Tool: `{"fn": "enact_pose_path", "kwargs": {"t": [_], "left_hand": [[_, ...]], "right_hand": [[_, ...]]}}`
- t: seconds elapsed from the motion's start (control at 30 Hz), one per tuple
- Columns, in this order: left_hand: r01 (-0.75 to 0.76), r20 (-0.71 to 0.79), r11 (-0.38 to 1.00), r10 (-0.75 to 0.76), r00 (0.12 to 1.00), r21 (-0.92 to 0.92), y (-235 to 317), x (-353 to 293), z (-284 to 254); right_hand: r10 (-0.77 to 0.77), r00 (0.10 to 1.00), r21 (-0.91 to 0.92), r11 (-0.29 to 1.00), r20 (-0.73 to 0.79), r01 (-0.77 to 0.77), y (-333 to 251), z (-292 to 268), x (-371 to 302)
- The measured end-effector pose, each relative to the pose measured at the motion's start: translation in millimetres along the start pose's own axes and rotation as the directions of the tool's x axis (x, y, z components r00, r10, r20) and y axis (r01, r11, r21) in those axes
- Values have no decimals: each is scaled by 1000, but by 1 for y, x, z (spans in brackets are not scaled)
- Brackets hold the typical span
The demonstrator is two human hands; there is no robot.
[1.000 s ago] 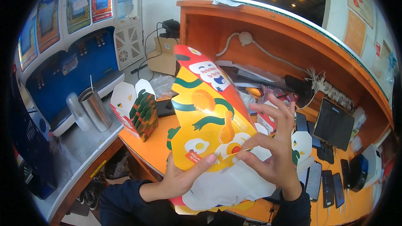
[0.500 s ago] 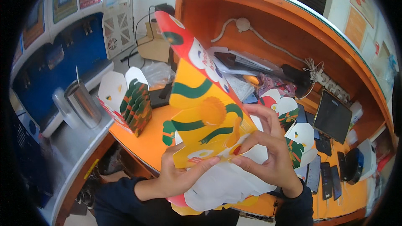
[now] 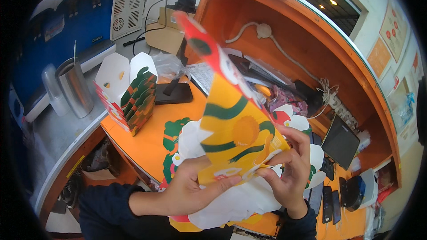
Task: The person repeatedly folds flat, colorful paperboard into small takeaway food boxes, aligns the flaps, and stacks the finished boxes on the counter. The person also briefly handles a metal cup and a white plastic bag.
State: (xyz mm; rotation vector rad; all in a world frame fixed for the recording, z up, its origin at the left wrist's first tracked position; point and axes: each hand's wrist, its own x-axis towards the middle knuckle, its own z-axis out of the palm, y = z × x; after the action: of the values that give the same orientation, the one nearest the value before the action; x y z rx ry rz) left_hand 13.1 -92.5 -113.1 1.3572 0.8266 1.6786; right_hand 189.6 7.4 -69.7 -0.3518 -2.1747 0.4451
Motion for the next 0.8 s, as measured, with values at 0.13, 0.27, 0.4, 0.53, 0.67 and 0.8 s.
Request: {"fn": "enact_pose_path", "kwargs": {"t": [0.13, 0.27, 0.4, 0.53, 0.67, 0.8], "left_hand": [[66, 109, 997, -62, 992, -29, 2, 1, -3], [221, 215, 971, -197, 957, -93, 7, 0, -6], [467, 276, 850, -400, 874, -243, 12, 1, -17], [550, 331, 769, -452, 828, -326, 13, -1, -15], [537, 398, 773, -400, 826, -339, 14, -6, -12], [528, 384, 812, -418, 823, -248, 13, -4, -10]], "right_hand": [[-41, 999, -134, 990, -22, 38, 1, 1, -5], [-11, 995, -134, 991, 98, 24, 1, -4, -4], [0, 954, -81, 996, 299, 25, 0, -12, -1], [-14, 963, 222, 974, 269, -48, 4, -4, 0], [58, 961, 407, 898, 270, -168, 5, 3, -5], [57, 961, 420, 891, 272, -172, 8, 2, -5]]}}
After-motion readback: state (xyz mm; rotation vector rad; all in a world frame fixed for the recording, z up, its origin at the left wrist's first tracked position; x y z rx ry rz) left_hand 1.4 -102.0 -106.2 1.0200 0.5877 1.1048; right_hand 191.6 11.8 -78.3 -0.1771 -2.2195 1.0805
